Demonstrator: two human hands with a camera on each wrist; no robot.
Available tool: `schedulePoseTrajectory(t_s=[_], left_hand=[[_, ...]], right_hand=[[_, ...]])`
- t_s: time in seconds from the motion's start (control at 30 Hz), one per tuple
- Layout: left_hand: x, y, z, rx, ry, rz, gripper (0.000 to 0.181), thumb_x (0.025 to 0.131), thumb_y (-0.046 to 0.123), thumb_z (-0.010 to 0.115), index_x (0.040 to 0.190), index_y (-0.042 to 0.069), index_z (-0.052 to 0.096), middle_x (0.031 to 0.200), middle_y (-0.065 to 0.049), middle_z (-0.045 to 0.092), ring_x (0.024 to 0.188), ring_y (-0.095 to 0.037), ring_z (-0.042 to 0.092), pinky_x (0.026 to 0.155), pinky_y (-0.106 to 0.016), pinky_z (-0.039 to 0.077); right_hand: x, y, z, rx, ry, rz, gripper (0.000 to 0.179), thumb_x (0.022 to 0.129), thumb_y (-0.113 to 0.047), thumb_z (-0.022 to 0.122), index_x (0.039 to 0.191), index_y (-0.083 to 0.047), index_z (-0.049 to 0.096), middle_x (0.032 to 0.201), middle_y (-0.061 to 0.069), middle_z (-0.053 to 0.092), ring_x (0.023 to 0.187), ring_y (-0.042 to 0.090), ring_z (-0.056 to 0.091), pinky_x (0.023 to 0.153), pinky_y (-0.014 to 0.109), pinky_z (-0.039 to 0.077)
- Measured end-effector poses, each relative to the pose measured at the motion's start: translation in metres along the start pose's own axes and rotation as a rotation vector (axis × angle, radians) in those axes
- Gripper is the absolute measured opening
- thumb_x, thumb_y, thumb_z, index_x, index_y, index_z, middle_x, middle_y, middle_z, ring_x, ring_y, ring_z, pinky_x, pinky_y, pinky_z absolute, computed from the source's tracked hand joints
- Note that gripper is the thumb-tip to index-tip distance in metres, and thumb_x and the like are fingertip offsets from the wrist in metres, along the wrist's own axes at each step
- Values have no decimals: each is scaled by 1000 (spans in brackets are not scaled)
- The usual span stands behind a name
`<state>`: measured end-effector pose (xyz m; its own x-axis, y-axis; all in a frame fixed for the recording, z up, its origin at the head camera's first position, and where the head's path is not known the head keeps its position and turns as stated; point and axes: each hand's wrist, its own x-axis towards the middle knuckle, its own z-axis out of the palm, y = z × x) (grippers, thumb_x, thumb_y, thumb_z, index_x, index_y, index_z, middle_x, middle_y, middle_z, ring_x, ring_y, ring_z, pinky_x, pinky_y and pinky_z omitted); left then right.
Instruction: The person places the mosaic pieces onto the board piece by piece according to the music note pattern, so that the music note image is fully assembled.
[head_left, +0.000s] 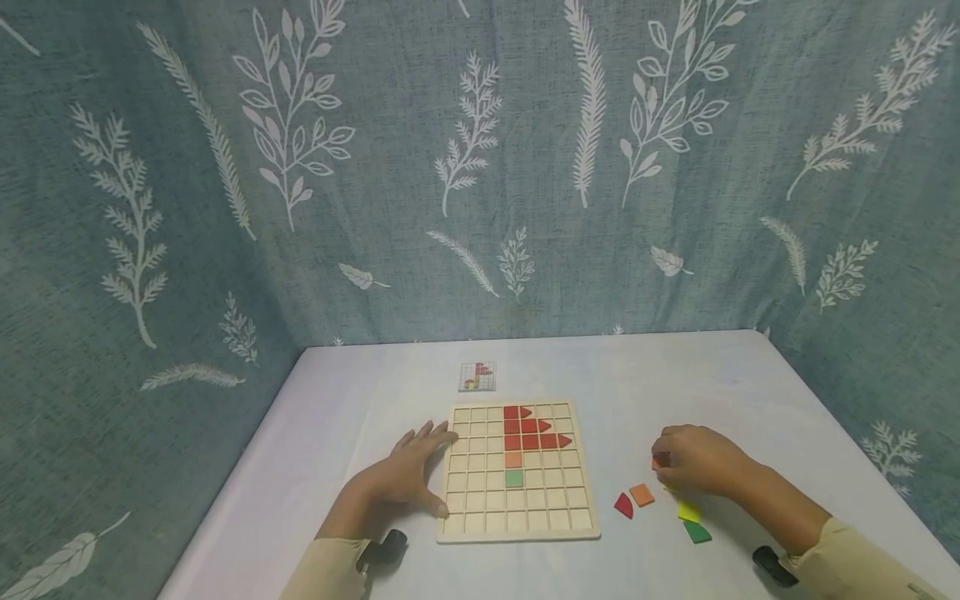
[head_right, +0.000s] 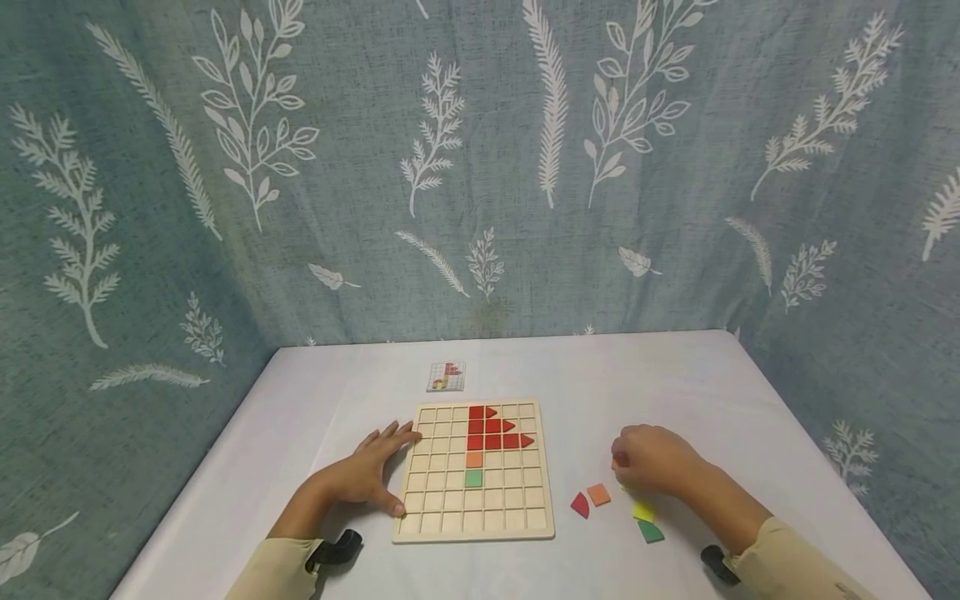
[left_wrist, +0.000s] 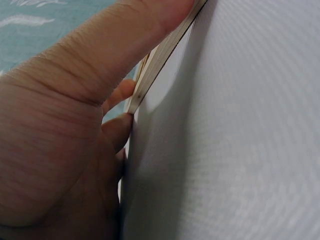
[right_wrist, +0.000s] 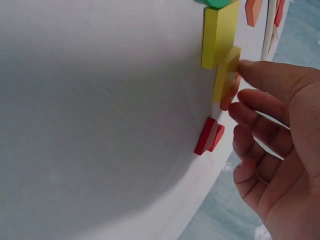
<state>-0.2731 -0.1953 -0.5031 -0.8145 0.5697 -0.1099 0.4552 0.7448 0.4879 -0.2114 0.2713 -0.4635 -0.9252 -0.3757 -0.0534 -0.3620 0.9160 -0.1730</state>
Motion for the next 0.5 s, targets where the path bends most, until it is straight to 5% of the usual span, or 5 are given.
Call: schedulePoseTrajectory(t_s=[0.5], left_hand=[[-1,-2,0,9,-9,-12,124,46,65,85,150,20,36,160,-8,19,148,-30,5,118,-50,0]], right_hand=[[22,-25,5,-5,-17,30,13,78,-23,79,89,-21,73,76,-14,55,70,8,49,70,29,52]])
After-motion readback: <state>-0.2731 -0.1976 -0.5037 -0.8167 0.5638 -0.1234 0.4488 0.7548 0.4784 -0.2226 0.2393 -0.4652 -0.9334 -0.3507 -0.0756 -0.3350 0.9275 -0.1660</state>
